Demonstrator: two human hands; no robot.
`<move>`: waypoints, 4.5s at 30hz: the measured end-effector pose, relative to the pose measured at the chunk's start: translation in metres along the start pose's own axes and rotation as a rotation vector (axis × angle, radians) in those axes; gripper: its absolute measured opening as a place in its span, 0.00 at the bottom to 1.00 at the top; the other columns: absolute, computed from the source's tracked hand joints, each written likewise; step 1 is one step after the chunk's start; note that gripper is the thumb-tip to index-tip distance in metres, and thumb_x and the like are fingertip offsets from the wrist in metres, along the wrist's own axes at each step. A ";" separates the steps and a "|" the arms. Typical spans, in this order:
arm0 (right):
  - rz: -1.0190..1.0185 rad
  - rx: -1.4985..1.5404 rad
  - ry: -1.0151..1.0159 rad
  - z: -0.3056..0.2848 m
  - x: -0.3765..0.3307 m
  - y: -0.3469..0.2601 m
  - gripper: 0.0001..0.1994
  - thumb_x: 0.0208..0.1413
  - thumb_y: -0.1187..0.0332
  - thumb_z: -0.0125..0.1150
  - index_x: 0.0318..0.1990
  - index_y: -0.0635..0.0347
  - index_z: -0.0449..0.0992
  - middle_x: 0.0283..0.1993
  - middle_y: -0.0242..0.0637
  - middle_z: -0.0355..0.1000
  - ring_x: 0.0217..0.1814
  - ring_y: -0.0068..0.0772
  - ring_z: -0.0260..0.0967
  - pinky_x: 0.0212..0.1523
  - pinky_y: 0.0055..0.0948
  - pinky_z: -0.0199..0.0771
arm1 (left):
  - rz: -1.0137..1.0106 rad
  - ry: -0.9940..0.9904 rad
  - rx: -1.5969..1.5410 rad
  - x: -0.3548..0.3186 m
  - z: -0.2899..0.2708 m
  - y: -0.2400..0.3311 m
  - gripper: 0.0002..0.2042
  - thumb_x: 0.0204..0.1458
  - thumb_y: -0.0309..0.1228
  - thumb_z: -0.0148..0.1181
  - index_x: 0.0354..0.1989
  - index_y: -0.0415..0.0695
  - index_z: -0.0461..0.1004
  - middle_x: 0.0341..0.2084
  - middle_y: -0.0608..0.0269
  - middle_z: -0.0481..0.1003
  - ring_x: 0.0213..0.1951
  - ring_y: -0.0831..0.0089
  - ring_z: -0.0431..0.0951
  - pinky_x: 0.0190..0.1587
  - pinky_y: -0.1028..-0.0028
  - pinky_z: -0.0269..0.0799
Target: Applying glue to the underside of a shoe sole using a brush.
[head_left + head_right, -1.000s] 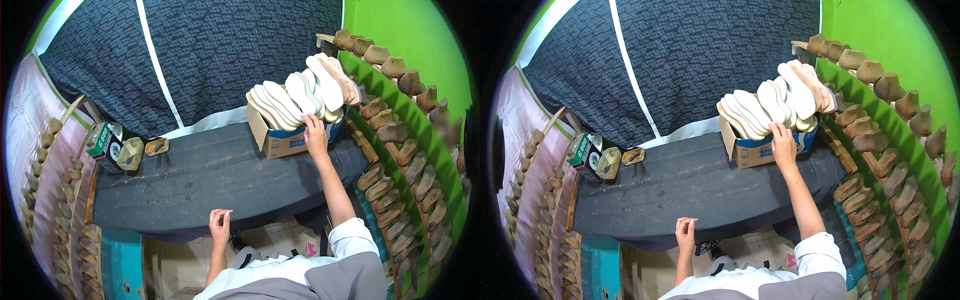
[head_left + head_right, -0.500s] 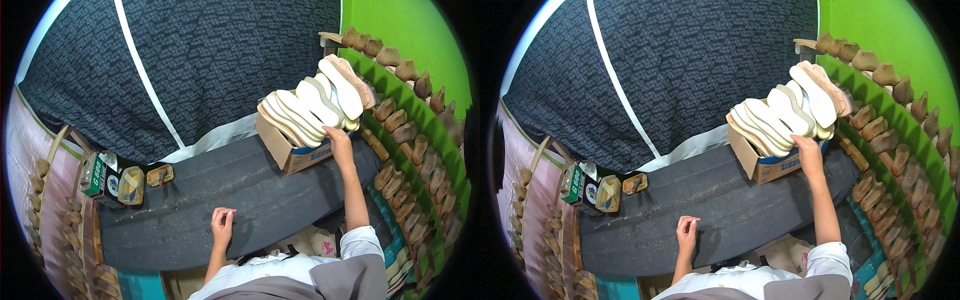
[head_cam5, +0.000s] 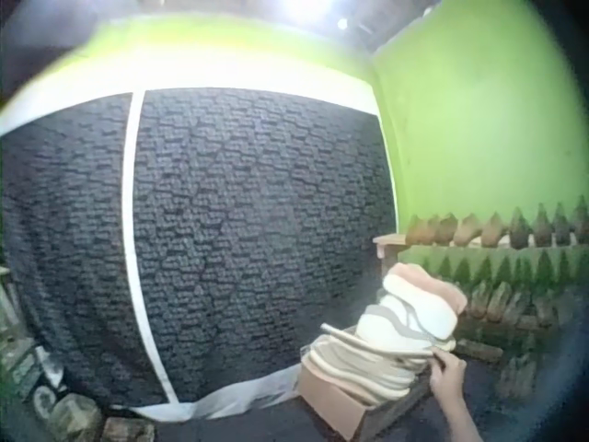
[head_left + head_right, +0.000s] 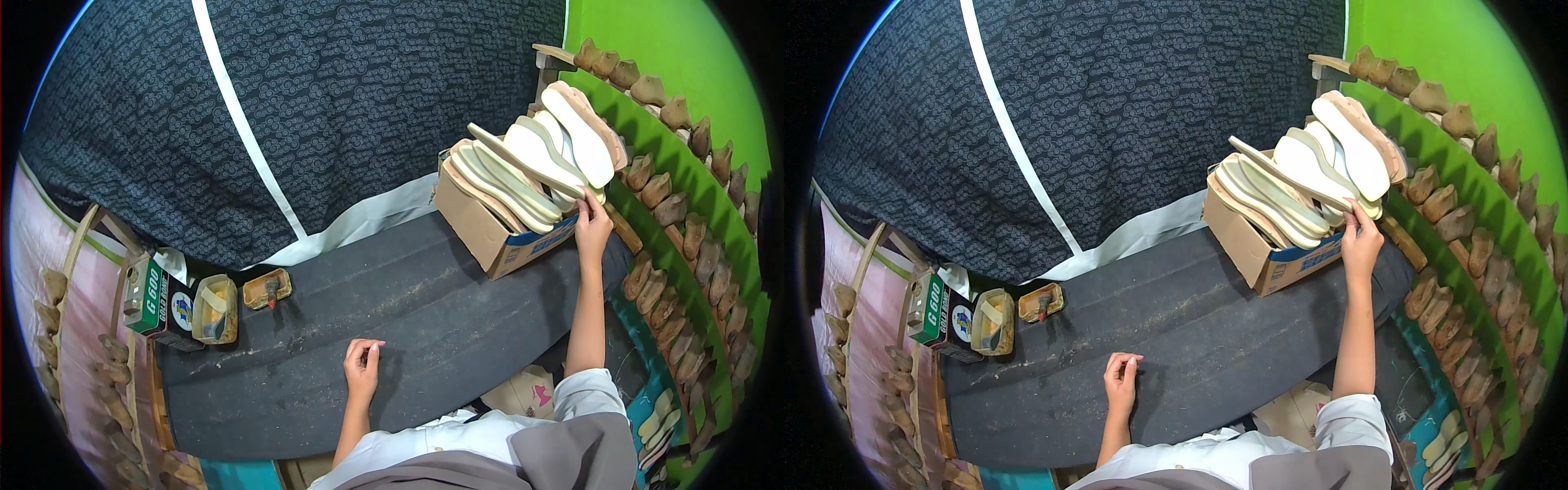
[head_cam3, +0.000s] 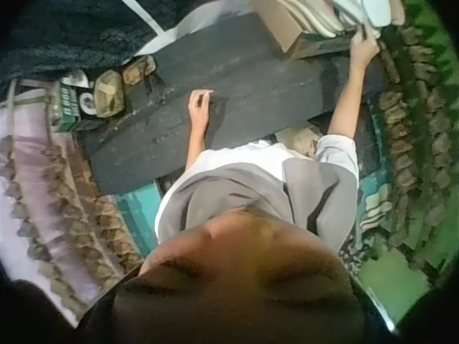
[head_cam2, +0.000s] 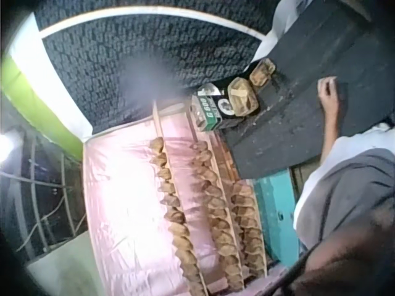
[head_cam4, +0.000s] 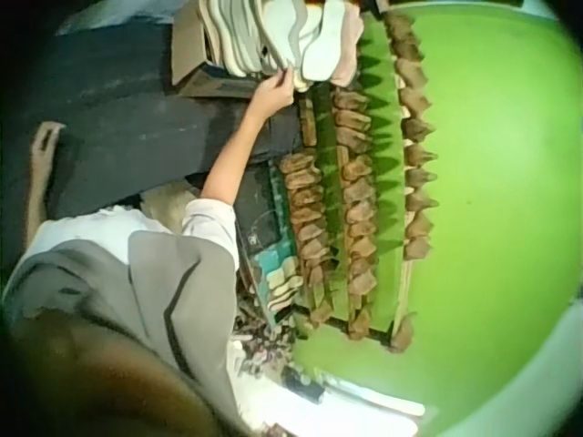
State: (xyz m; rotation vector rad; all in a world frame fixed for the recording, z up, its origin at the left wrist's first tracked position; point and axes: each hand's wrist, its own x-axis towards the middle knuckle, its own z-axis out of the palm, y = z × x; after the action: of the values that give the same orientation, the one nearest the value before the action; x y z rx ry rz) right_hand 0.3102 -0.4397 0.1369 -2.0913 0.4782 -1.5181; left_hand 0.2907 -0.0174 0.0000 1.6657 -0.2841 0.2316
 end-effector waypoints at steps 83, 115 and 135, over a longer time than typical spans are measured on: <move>-0.363 1.111 -0.721 0.123 -0.194 -0.247 0.18 0.39 0.87 0.57 0.38 0.56 0.77 0.43 0.39 0.71 0.40 0.34 0.73 0.35 0.24 0.78 | -0.265 0.047 -0.831 -0.052 -0.064 0.001 0.34 0.58 0.54 0.16 0.58 0.36 0.54 0.47 0.42 0.66 0.30 0.57 0.76 0.31 0.68 0.73; -0.727 1.153 -0.651 0.073 -0.178 -0.228 0.17 0.31 0.75 0.64 0.36 0.57 0.78 0.40 0.39 0.71 0.36 0.35 0.72 0.34 0.26 0.75 | -0.271 -0.055 -0.762 -0.036 -0.048 0.014 0.36 0.57 0.57 0.18 0.50 0.35 0.61 0.33 0.48 0.72 0.31 0.61 0.75 0.32 0.69 0.71; -0.580 1.406 -0.978 0.069 -0.167 -0.218 0.13 0.35 0.77 0.64 0.34 0.59 0.78 0.39 0.38 0.73 0.36 0.36 0.73 0.35 0.28 0.74 | -0.247 -0.033 -0.751 -0.036 -0.055 0.014 0.37 0.57 0.57 0.17 0.52 0.33 0.58 0.42 0.45 0.68 0.28 0.59 0.75 0.31 0.67 0.71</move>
State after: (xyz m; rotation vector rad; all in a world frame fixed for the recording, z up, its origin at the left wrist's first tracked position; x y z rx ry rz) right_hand 0.3203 -0.1576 0.1198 -1.4195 -1.2593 -0.4475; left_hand 0.2527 0.0379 0.0076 0.9457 -0.1567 -0.0883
